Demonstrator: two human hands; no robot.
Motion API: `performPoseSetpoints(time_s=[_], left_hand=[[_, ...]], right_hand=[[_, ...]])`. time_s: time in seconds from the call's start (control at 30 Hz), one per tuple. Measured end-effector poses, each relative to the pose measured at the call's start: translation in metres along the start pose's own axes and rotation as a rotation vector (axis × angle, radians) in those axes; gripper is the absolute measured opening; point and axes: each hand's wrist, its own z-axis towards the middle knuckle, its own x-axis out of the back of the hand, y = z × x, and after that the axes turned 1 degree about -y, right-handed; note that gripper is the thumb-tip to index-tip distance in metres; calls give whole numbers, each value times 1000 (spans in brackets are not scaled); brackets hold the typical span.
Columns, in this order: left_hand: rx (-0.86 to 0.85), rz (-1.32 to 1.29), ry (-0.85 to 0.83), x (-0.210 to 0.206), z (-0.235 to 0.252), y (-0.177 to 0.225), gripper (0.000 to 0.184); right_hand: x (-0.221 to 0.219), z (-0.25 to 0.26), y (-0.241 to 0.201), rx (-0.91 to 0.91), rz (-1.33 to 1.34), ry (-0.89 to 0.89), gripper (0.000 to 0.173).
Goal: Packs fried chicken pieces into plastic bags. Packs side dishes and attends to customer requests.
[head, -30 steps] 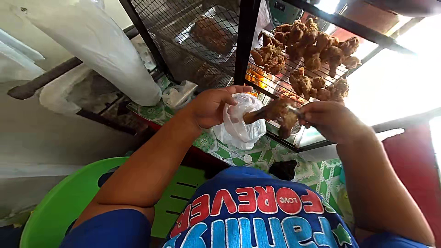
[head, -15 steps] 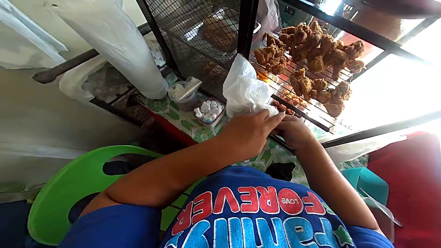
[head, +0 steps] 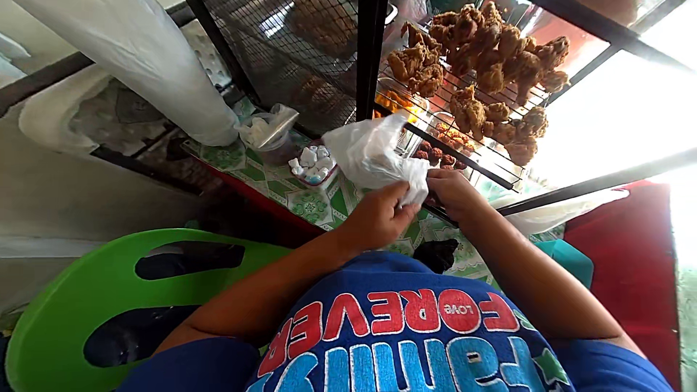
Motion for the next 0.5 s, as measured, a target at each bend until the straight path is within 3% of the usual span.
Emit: performPoseSetpoints(time_s=[0.13, 0.2, 0.27, 0.4, 0.5], left_hand=[[329, -433, -22, 20, 30, 3, 27], [489, -616, -34, 24, 39, -1, 24], [599, -688, -32, 23, 42, -11, 24], [675, -681, -117, 18, 28, -23, 29], [616, -542, -228, 21, 9, -28, 42]], right_hand=[[0, 28, -1, 203, -744, -134, 28], [-14, 33, -20, 108, -1123, -320, 30], [-36, 27, -36, 5, -1377, -394, 25], [-61, 25, -35, -161, -1483, -324, 35], [-61, 26, -30, -176, -1515, -346, 26]])
